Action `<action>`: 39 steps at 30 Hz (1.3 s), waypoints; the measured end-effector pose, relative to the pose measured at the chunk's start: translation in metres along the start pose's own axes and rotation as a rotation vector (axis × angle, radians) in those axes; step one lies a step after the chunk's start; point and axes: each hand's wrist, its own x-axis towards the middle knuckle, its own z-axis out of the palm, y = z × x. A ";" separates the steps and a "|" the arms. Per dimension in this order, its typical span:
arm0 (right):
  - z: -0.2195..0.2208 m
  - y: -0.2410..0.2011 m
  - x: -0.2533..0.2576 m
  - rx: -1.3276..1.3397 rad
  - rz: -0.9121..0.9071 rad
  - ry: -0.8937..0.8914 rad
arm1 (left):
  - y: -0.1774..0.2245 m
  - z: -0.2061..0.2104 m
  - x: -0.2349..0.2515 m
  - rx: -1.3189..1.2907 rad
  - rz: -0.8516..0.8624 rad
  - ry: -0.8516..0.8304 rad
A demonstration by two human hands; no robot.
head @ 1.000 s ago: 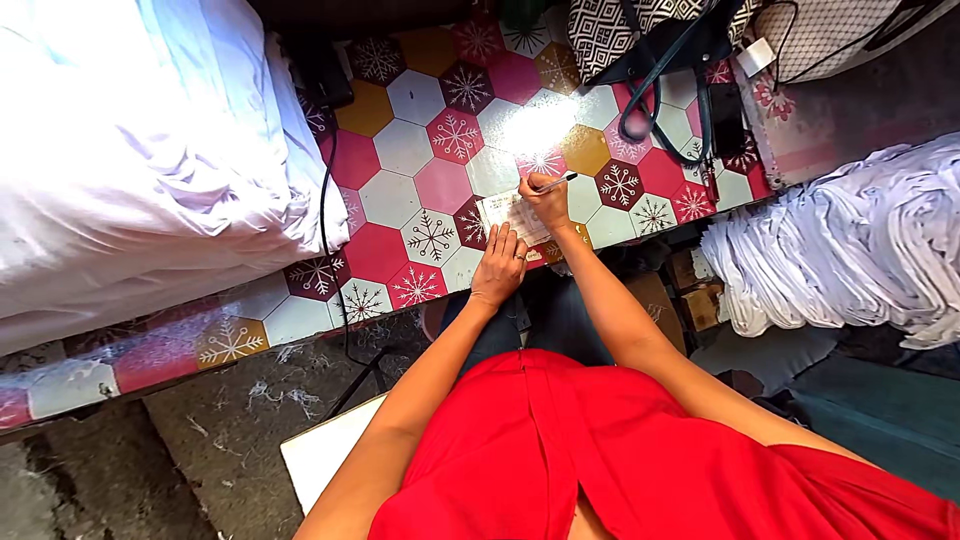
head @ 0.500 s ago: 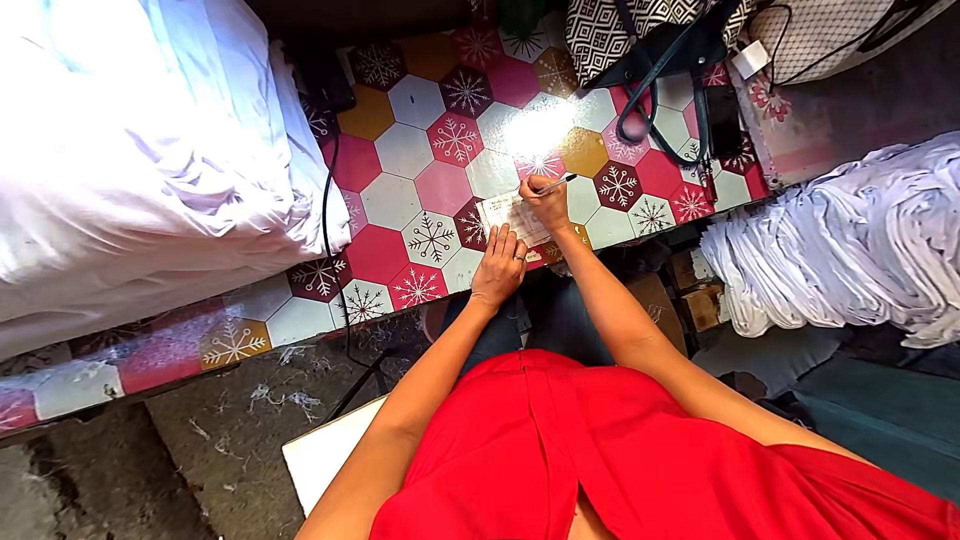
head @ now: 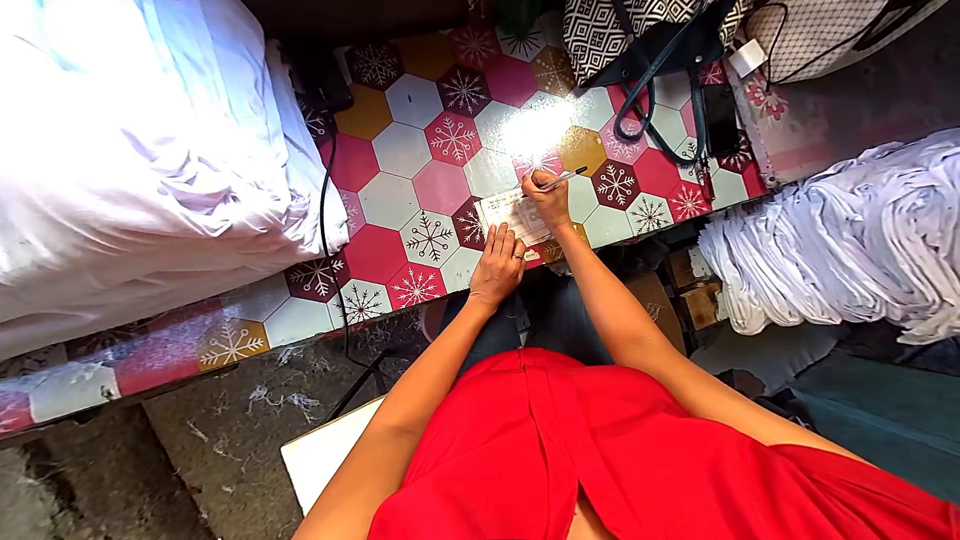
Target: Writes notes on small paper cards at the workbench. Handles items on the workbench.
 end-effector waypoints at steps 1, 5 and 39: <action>0.000 0.000 0.000 0.001 -0.009 0.000 | 0.000 -0.001 0.000 -0.009 0.003 -0.006; 0.000 -0.001 0.000 -0.013 -0.003 0.003 | 0.000 -0.002 0.000 -0.013 0.003 -0.002; -0.183 -0.068 -0.076 0.167 0.285 -0.014 | -0.004 0.004 -0.001 0.141 -0.010 0.049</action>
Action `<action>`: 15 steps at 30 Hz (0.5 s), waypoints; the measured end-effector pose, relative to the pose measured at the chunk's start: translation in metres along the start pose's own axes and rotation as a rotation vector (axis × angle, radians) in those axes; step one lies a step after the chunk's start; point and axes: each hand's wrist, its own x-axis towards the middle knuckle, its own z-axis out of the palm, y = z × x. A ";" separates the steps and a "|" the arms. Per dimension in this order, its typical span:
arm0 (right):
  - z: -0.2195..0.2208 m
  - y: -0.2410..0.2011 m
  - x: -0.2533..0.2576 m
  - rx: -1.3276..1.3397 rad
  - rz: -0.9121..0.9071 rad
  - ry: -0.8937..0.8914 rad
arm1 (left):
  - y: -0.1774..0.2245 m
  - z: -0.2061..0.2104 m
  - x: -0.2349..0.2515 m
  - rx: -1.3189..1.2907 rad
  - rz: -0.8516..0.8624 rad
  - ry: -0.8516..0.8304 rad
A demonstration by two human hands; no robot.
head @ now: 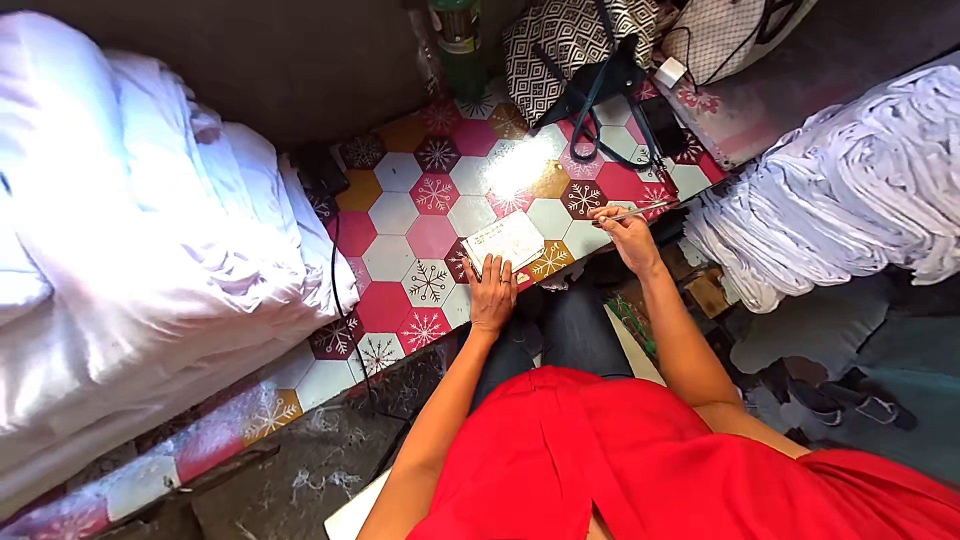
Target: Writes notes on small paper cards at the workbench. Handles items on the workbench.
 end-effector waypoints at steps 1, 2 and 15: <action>-0.007 0.003 0.000 -0.041 -0.018 0.012 | 0.000 0.000 0.000 0.003 0.007 0.005; -0.012 0.006 -0.001 -0.073 -0.027 0.030 | 0.000 0.000 0.000 -0.001 0.010 0.013; 0.006 0.019 0.006 -0.241 0.372 0.139 | 0.027 0.008 0.045 -0.255 0.240 -0.192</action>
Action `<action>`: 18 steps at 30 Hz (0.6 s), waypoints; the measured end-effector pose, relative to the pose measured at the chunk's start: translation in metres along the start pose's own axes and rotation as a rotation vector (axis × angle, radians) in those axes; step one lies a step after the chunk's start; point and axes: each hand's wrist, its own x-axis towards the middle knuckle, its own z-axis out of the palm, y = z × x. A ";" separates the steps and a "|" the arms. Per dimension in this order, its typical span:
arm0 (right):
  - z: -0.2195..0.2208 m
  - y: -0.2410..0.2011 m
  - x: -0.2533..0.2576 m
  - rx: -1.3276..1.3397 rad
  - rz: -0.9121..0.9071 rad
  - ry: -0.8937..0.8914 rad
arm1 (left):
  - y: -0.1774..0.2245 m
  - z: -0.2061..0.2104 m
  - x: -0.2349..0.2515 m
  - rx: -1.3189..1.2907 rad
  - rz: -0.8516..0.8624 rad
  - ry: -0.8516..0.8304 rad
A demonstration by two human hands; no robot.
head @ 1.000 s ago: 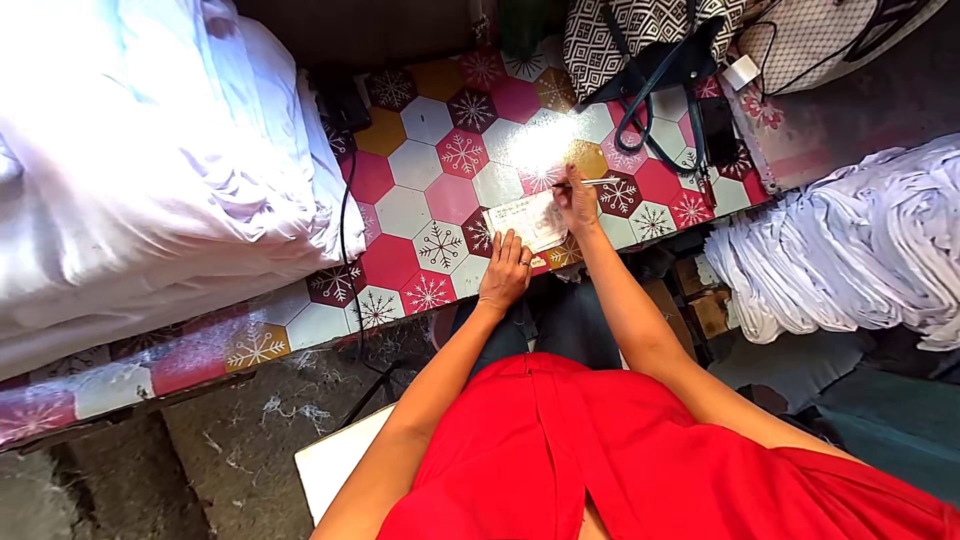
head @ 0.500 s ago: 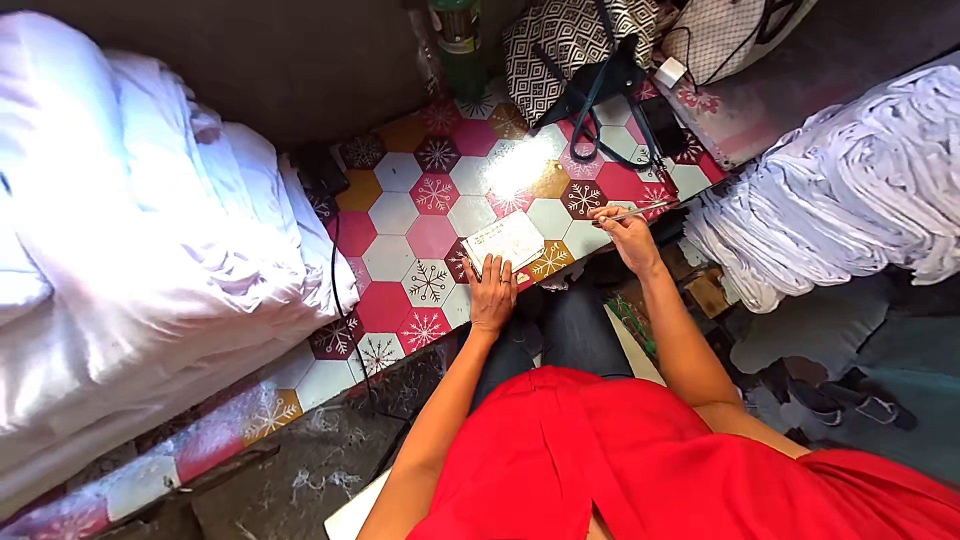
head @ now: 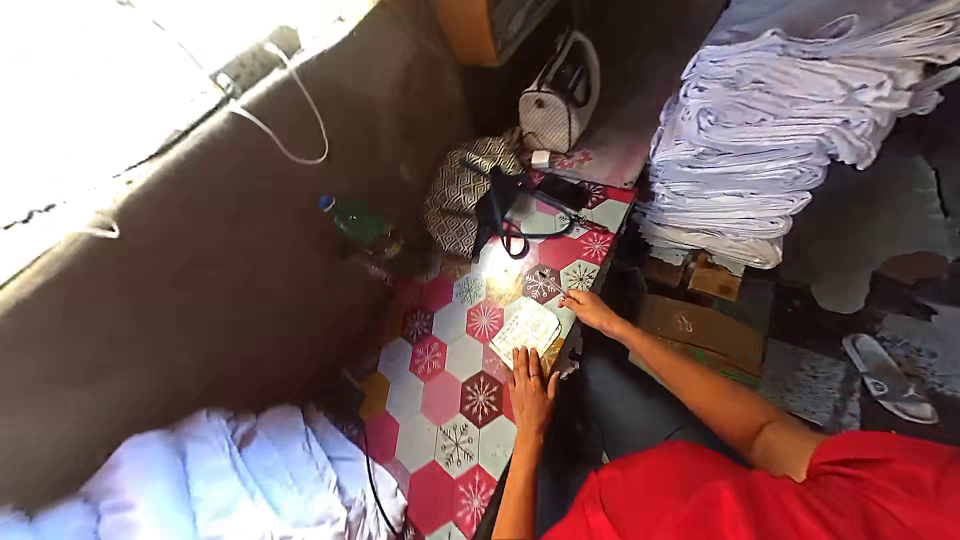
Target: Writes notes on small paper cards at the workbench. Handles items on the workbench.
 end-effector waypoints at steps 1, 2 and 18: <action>-0.009 -0.002 0.002 0.008 0.009 0.013 | 0.002 0.003 0.010 -0.006 0.027 -0.004; -0.020 -0.007 0.005 0.028 0.033 0.008 | 0.004 0.007 0.021 -0.011 0.048 -0.007; -0.292 -0.220 0.286 -0.156 -0.392 0.711 | 0.005 0.029 0.051 0.112 0.052 -0.011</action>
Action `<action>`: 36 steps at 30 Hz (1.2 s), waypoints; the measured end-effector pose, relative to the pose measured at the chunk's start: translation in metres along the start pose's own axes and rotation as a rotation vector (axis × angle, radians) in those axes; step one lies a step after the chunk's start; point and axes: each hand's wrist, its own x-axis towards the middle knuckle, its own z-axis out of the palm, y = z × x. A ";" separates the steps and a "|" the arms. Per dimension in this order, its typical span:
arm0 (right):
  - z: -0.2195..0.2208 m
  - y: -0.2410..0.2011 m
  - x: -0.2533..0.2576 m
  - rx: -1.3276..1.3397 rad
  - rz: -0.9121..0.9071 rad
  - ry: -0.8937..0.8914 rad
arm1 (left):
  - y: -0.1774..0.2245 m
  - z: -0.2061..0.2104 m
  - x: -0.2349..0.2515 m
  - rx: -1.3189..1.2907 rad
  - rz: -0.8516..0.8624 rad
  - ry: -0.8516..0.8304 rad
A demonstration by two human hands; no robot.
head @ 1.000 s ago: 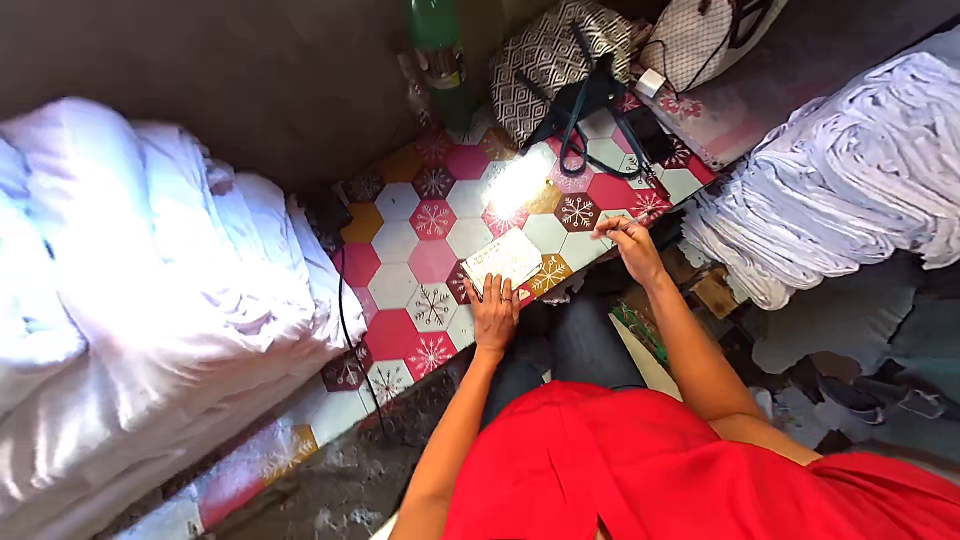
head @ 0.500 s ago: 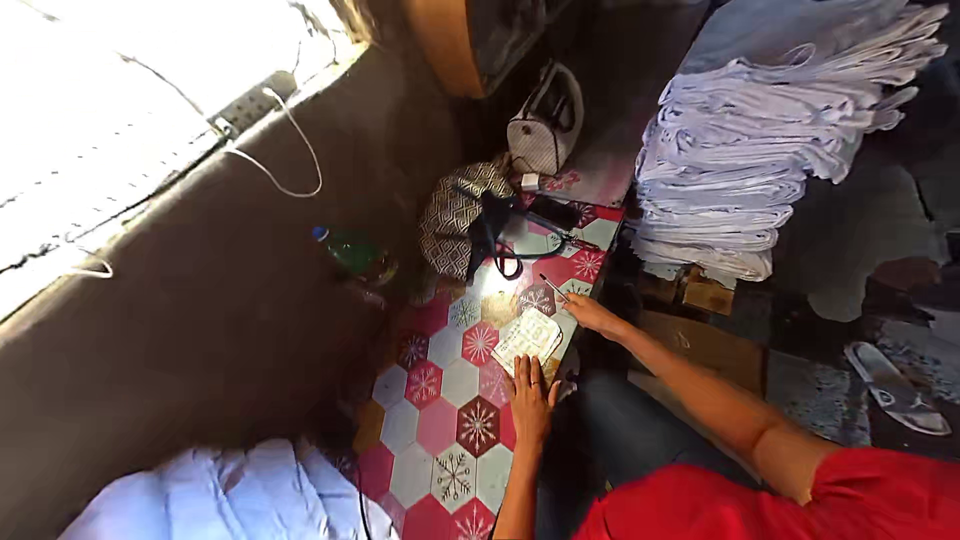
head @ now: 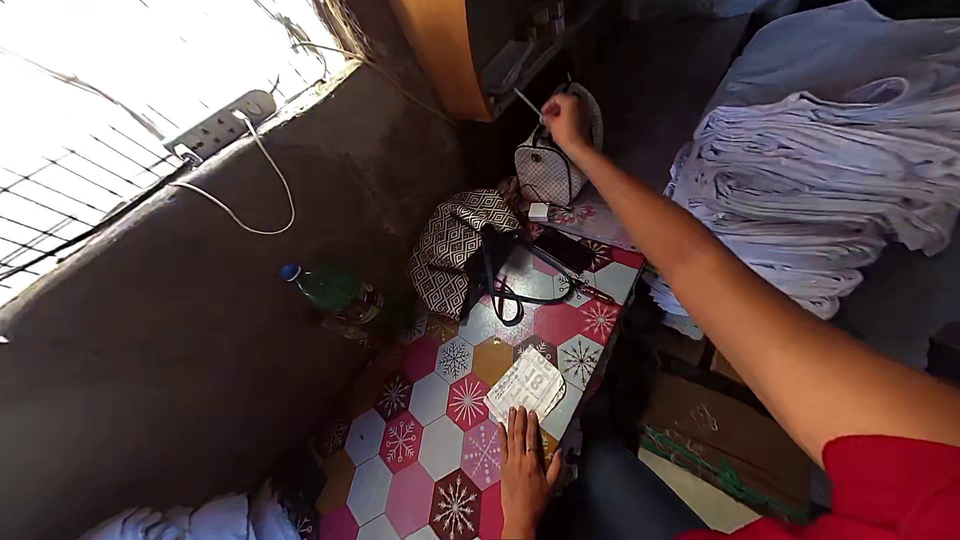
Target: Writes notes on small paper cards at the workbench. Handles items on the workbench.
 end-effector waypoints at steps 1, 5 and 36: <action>0.006 -0.011 0.023 -0.071 -0.021 0.006 | 0.000 0.001 0.000 0.017 0.002 0.002; 0.046 -0.031 0.091 -0.215 -0.130 -0.023 | 0.001 -0.002 -0.002 0.033 -0.010 -0.016; -0.058 0.073 -0.398 0.510 0.446 -0.552 | 0.103 -0.033 0.087 -0.088 0.313 0.253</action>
